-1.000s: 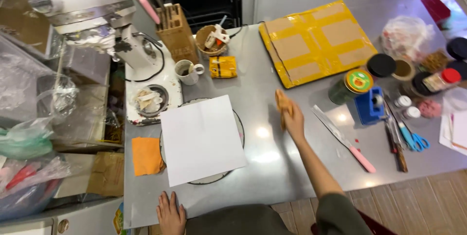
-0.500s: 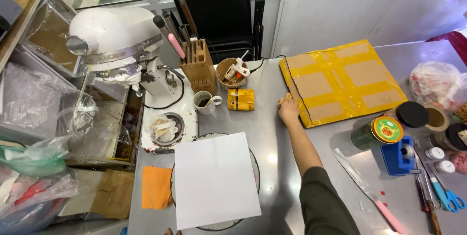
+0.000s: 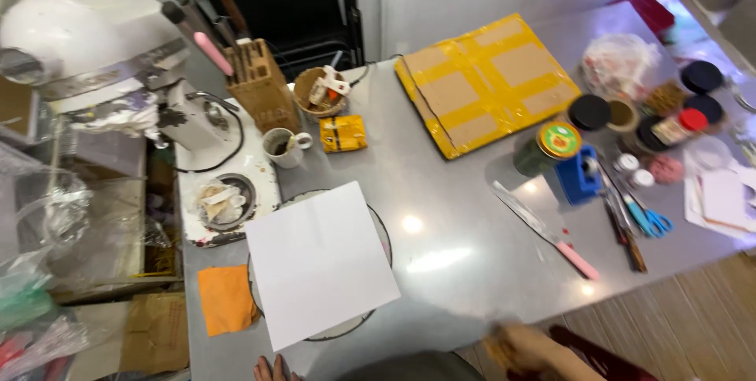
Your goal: Organizing a bakery workspace by cleaning a cake turntable, using a microwave to warm items, and handling paper supplies.
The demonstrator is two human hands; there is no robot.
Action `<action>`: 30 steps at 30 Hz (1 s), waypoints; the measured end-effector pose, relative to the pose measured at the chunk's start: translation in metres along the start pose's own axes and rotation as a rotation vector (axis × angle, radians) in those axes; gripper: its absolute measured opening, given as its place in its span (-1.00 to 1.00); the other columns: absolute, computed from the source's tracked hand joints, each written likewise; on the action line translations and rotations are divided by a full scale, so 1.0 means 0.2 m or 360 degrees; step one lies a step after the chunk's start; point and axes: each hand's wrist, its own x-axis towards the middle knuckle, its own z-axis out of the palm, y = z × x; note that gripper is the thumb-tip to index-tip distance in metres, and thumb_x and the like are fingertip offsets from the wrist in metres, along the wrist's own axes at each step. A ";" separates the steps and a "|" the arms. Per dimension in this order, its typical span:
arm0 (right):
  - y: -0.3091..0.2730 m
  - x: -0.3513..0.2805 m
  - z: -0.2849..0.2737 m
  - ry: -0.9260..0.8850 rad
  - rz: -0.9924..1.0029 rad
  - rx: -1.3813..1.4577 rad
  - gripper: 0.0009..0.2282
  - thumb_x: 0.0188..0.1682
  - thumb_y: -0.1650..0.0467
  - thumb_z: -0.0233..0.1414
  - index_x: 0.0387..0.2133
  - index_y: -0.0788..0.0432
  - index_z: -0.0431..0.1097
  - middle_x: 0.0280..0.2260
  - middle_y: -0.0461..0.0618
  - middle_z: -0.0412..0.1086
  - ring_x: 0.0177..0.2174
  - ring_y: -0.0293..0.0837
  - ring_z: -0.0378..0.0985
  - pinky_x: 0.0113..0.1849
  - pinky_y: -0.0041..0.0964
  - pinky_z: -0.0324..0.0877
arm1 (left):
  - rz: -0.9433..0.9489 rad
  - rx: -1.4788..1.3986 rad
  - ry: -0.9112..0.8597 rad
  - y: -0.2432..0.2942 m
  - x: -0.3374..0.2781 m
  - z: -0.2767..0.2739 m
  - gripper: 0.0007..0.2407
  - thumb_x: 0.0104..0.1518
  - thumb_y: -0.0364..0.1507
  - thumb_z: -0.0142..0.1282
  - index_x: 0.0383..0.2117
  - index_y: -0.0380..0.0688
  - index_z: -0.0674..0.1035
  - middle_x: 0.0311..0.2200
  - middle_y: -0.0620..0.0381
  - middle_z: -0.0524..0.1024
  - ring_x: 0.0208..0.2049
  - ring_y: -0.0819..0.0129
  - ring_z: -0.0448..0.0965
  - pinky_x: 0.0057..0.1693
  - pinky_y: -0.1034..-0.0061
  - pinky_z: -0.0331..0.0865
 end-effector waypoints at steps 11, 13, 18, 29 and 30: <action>0.43 0.10 -0.07 0.0800 0.0206 0.0865 -0.58 -0.08 0.28 0.03 0.06 0.12 0.43 -0.15 0.11 0.58 -0.24 -0.03 0.67 -0.13 -0.18 0.54 | -0.0084 0.0124 -0.0188 0.46 0.24 -0.52 -0.55 0.12 -0.30 -0.02 0.16 -0.18 0.49 0.32 -0.28 0.30 0.36 -0.14 0.26 0.37 -0.10 0.09; 0.28 0.28 -0.29 0.1054 0.0233 0.0820 -0.53 -0.08 0.27 0.05 0.14 0.09 0.39 -0.13 0.10 0.57 -0.23 -0.03 0.66 -0.14 -0.17 0.54 | -0.0075 0.0143 -0.0229 0.51 0.28 -0.60 -0.57 0.16 -0.31 -0.03 0.17 -0.17 0.48 0.32 -0.26 0.30 0.37 -0.12 0.24 0.37 -0.05 0.09; -0.11 0.81 -0.76 0.1438 -0.0509 0.0587 -0.55 -0.10 0.42 0.07 0.13 0.21 0.37 0.16 0.16 0.35 0.11 0.09 0.42 0.13 -0.12 0.29 | -0.0189 0.0012 -0.0383 0.57 0.33 -0.66 -0.57 0.19 -0.34 -0.05 0.21 -0.20 0.42 0.37 -0.23 0.18 0.41 -0.10 0.11 0.43 -0.01 -0.07; -1.03 0.45 -0.08 0.1211 -0.0682 0.0345 -0.72 -0.03 0.53 -0.02 -0.06 0.16 0.48 -0.03 0.04 0.47 0.03 0.06 0.45 0.25 0.14 0.07 | -0.0222 -0.0081 -0.0332 0.56 0.32 -0.68 -0.58 0.21 -0.37 -0.04 0.22 -0.17 0.42 0.41 -0.15 0.13 0.44 -0.05 0.07 0.44 0.02 -0.11; -1.13 0.34 0.01 0.1061 -0.0909 0.0339 -0.74 -0.06 0.52 0.02 -0.10 0.15 0.51 -0.01 0.05 0.47 0.06 0.04 0.44 0.24 0.17 0.02 | -0.0230 -0.0079 -0.0344 0.56 0.32 -0.69 -0.58 0.21 -0.37 -0.04 0.23 -0.16 0.42 0.42 -0.13 0.11 0.45 -0.03 0.05 0.45 0.03 -0.11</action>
